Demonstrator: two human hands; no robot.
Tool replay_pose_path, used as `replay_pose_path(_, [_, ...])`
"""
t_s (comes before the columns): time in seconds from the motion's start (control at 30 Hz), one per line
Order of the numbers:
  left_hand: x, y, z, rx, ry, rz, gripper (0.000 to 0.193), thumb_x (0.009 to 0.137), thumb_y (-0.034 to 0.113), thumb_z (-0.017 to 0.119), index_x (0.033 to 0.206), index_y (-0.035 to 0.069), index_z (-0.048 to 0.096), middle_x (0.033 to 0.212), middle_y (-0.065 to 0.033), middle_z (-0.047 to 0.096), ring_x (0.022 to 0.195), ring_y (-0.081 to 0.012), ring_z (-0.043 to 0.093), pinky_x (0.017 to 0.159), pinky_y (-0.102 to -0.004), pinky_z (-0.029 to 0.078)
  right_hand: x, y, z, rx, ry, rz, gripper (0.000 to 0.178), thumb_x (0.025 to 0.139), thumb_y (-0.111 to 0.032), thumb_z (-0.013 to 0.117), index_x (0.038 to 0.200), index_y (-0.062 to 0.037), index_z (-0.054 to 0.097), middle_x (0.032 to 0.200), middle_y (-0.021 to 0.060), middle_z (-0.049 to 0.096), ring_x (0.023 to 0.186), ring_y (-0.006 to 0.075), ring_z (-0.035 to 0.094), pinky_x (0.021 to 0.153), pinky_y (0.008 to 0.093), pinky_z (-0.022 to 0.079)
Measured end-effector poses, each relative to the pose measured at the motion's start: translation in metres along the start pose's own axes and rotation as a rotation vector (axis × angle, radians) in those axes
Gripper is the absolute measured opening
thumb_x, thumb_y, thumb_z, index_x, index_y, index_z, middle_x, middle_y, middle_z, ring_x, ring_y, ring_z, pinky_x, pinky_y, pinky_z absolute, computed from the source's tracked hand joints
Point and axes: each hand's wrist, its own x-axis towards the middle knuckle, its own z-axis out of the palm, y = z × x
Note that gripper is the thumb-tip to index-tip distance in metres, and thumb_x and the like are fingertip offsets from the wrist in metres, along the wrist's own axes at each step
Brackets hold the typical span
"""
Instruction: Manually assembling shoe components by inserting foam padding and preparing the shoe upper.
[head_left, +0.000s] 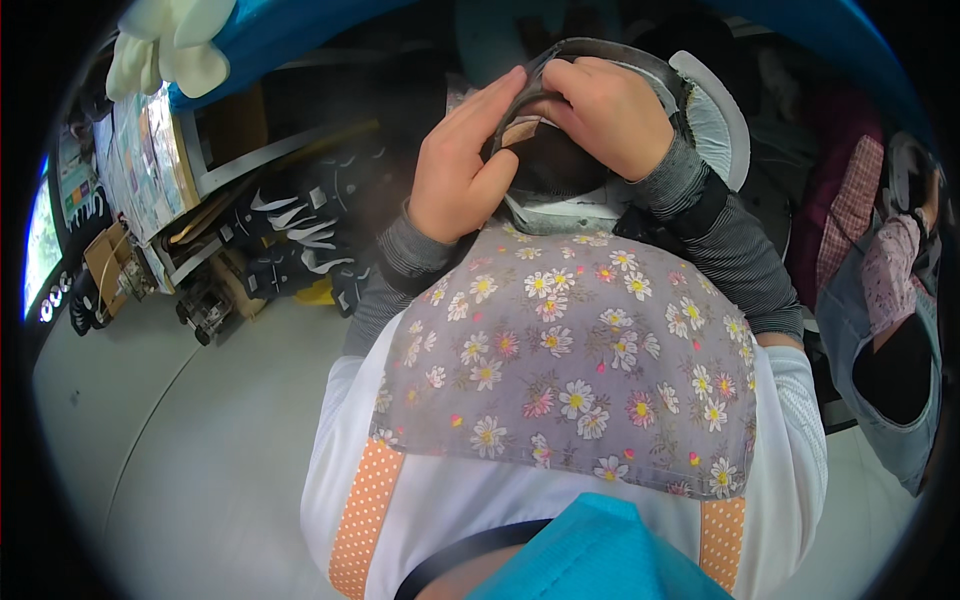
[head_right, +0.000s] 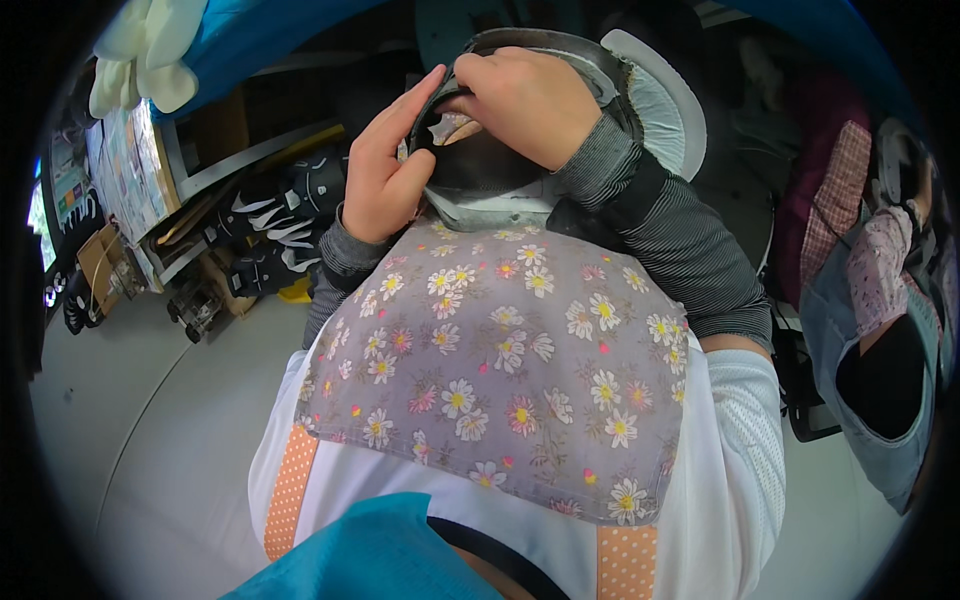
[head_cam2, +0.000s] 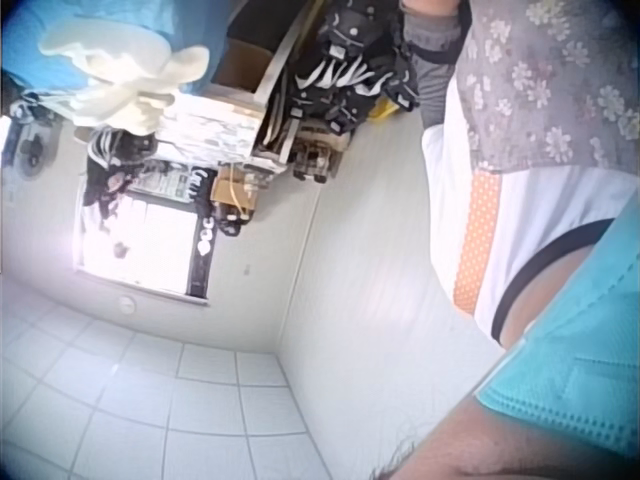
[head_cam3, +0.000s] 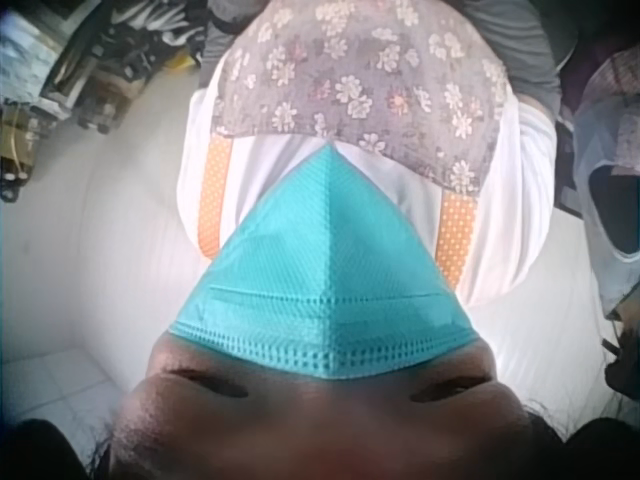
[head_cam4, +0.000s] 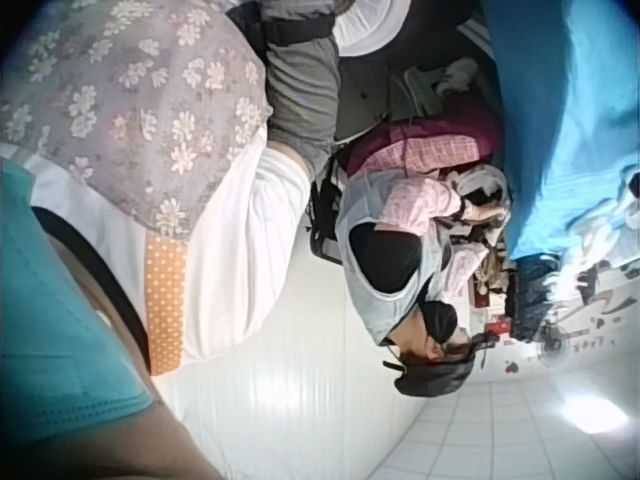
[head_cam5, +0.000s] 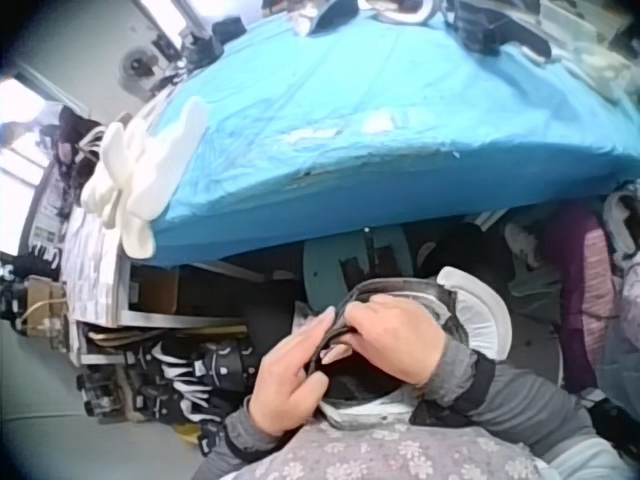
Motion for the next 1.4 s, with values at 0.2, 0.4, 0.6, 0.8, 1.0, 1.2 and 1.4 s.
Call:
replay_pose_path(0.2, [0.001,0.007,0.006,0.067,0.063,0.003,0.048,0.077,0.009,0.063,0.123,-0.001,0.056,0.118,-0.0209,0.061,0.107,-0.0343,0.061,0.093,-0.0365,0.047,-0.005,-0.003,0.004,-0.003,0.074,0.043,0.021,0.080,-0.027,0.069,0.081,-0.0069,0.061,0.068,0.0095,0.061,0.066,0.0269,0.063,0.058,0.0372,0.050])
replay_pose_path(0.4, [0.007,0.025,0.001,0.301,0.026,-0.160,0.036,0.085,0.013,0.066,0.120,0.005,0.063,0.097,-0.0159,0.069,0.072,-0.0206,0.065,0.069,-0.0285,0.051,-0.008,-0.005,0.001,0.017,0.040,0.079,0.023,0.079,-0.028,0.070,0.080,-0.0063,0.062,0.070,0.0101,0.062,0.067,0.0281,0.063,0.059,0.0372,0.050])
replay_pose_path(0.6, [0.009,0.019,-0.009,0.260,-0.025,-0.106,0.035,0.087,0.006,0.060,0.122,0.006,0.061,0.088,-0.0153,0.068,0.066,-0.0197,0.062,0.062,-0.0266,0.048,-0.001,0.000,-0.006,0.056,-0.113,0.095,0.023,0.078,-0.027,0.070,0.087,-0.0056,0.065,0.081,0.0103,0.065,0.079,0.0293,0.064,0.070,0.0371,0.052])
replay_pose_path(0.8, [0.008,0.012,-0.011,0.104,-0.081,-0.219,0.038,0.087,0.003,0.057,0.125,0.005,0.059,0.090,-0.0158,0.066,0.069,-0.0132,0.059,0.064,-0.0254,0.047,-0.002,0.010,0.001,0.122,-0.250,0.029,0.019,0.081,-0.017,0.064,0.097,-0.0105,0.069,0.091,0.0090,0.067,0.088,0.0275,0.065,0.079,0.0375,0.052])
replay_pose_path(1.0, [0.008,0.015,-0.016,0.195,-0.176,-0.233,0.039,0.087,0.002,0.056,0.126,0.004,0.058,0.083,-0.0093,0.063,0.066,-0.0091,0.052,0.064,-0.0222,0.045,-0.001,0.003,-0.002,-0.073,-0.380,0.080,0.013,0.080,-0.016,0.064,0.087,-0.0059,0.070,0.090,0.0097,0.065,0.084,0.0274,0.065,0.075,0.0375,0.053])
replay_pose_path(1.2, [0.008,0.008,-0.016,0.179,-0.122,-0.227,0.036,0.082,0.005,0.057,0.118,0.001,0.062,0.096,-0.0196,0.066,0.076,-0.0284,0.066,0.069,-0.0320,0.051,-0.006,0.004,0.001,-0.090,-0.151,-0.008,0.014,0.081,-0.019,0.065,0.080,-0.0058,0.068,0.084,0.0065,0.063,0.082,0.0233,0.063,0.073,0.0340,0.053])
replay_pose_path(1.4, [0.019,0.004,-0.018,0.226,-0.072,0.030,0.035,0.080,0.005,0.056,0.114,0.001,0.063,0.105,-0.0178,0.066,0.083,-0.0294,0.066,0.072,-0.0328,0.053,0.001,0.007,0.003,-0.132,0.061,-0.097,0.014,0.080,-0.020,0.066,0.076,-0.0069,0.064,0.079,0.0021,0.061,0.077,0.0202,0.059,0.073,0.0313,0.052])
